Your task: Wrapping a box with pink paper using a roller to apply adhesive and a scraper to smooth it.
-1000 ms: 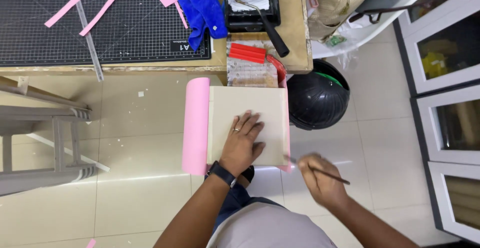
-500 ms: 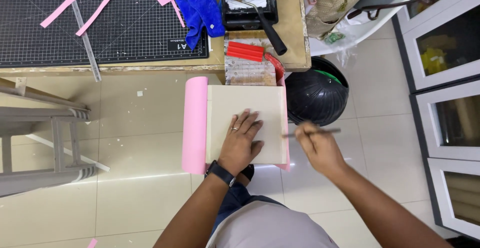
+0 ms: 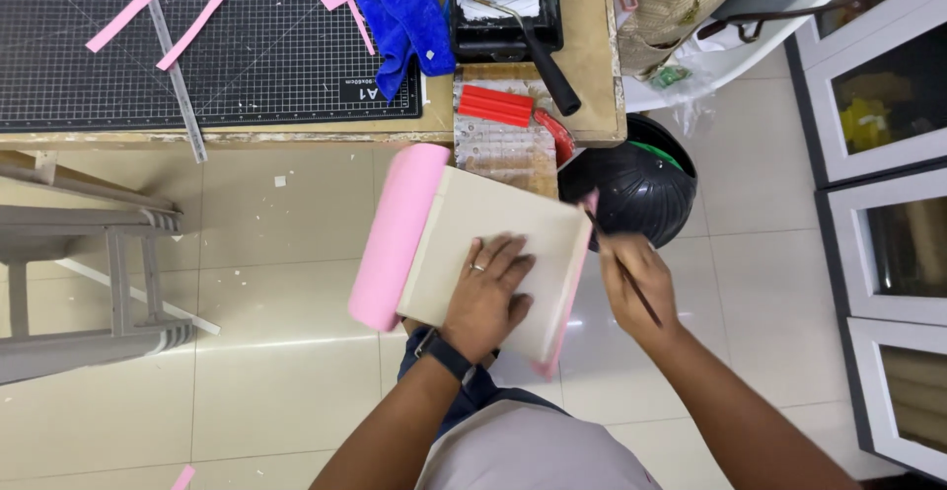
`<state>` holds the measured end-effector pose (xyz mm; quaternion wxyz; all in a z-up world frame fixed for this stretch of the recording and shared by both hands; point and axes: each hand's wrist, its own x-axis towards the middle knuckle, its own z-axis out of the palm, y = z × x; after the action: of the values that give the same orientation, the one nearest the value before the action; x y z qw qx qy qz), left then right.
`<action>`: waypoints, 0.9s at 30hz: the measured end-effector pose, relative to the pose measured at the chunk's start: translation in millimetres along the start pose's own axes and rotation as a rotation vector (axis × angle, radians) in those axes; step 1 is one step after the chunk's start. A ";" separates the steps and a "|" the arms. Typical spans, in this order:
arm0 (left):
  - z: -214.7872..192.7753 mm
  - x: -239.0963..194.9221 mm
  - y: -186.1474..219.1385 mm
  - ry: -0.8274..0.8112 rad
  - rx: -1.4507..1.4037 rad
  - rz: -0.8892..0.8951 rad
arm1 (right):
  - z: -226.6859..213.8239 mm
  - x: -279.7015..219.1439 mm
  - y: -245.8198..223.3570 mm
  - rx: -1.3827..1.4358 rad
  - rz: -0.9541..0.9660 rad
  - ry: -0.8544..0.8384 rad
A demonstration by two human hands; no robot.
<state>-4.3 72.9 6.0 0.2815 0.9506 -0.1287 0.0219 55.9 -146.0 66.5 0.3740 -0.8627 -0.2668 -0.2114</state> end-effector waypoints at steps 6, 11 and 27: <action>-2.0 -4.1 2.0 -0.056 0.012 0.033 | -27.7 -24.9 -10.4 0.062 0.097 -0.017; -39.7 -12.6 -1.5 -0.281 0.034 0.155 | -16.7 -26.9 -21.9 0.097 0.123 -0.033; -15.3 17.3 4.2 -0.103 0.012 0.057 | 2.9 11.7 -8.5 -0.060 0.023 -0.052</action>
<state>11.8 73.7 23.1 0.2681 0.9481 -0.1700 -0.0181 60.1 -135.4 75.8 0.3433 -0.8818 -0.2598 -0.1924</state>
